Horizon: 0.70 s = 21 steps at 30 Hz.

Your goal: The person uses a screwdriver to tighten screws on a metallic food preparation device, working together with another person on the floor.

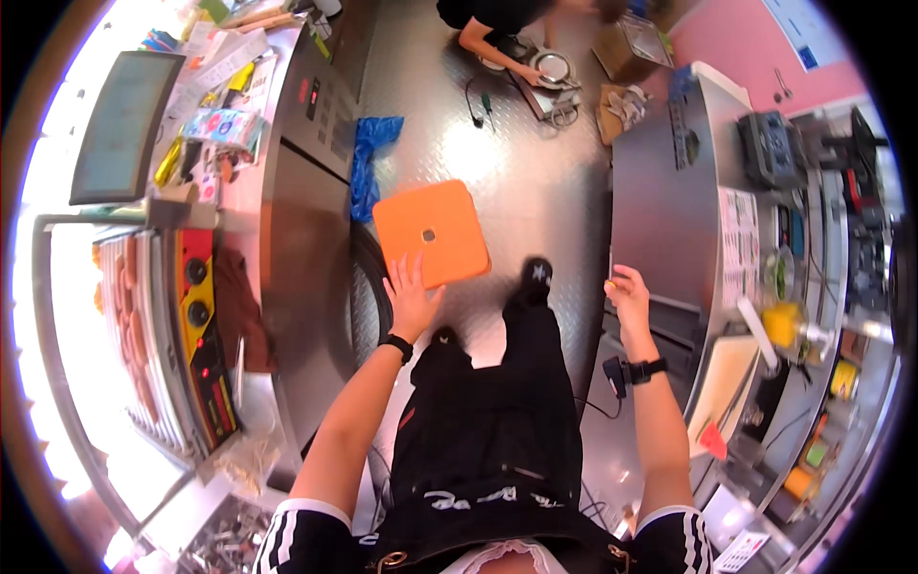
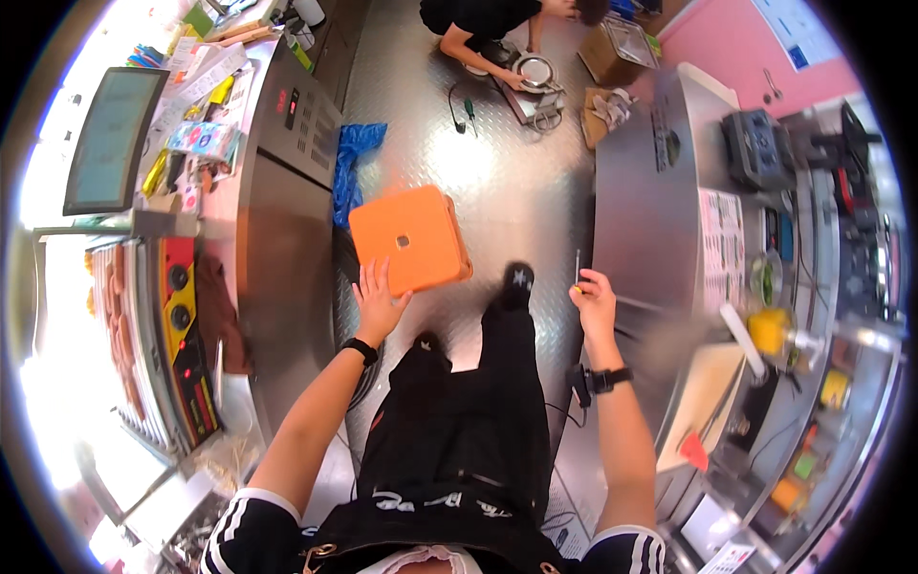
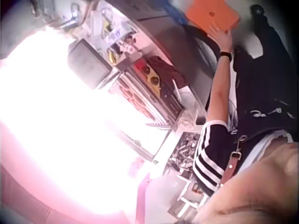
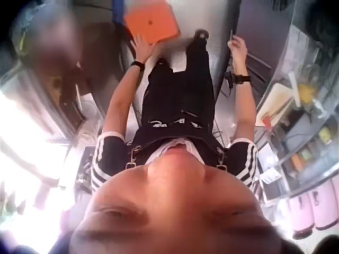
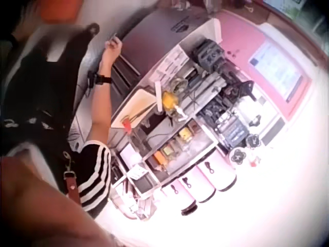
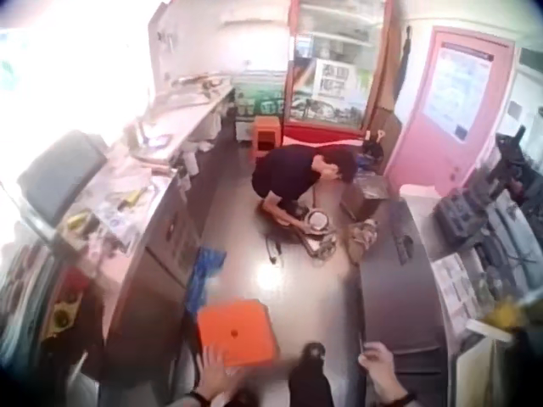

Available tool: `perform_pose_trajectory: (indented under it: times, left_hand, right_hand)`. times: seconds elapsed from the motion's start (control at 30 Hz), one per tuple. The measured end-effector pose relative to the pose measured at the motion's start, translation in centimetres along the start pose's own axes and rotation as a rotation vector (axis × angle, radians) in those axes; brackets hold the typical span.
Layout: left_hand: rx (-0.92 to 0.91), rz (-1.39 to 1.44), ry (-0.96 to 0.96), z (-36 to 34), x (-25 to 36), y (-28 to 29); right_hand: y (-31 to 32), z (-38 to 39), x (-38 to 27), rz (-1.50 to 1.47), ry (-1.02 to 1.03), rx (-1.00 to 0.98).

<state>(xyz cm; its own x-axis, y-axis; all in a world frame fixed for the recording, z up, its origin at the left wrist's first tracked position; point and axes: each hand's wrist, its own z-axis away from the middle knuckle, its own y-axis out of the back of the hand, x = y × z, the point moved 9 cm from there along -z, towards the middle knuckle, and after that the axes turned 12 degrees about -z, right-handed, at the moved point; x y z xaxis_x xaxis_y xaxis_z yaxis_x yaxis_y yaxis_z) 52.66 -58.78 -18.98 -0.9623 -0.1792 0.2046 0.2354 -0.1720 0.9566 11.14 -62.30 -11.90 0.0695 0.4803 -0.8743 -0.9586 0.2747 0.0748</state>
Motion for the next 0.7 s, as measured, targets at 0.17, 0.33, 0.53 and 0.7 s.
perform_pose_trajectory:
  times: [0.17, 0.33, 0.53, 0.7]
  left_hand:
    - [0.066, -0.048, 0.151, -13.7, -2.4, -5.9]
    - [0.152, 0.067, 0.216, -24.2, 0.0, -10.8]
    - [0.074, -0.114, 0.419, -21.3, -7.1, -13.0]
    - [0.050, -0.153, 0.409, -21.5, -7.8, -13.3]
  right_hand:
    - [-10.7, -25.6, 6.2, 0.074, -0.072, -0.054]
    - [-12.6, -52.3, 9.7, 0.713, 0.427, 0.050]
    - [-32.0, -63.9, 18.9, 0.786, 0.337, -0.338]
    - [-35.8, -72.4, 22.3, 0.869, 0.445, -0.221]
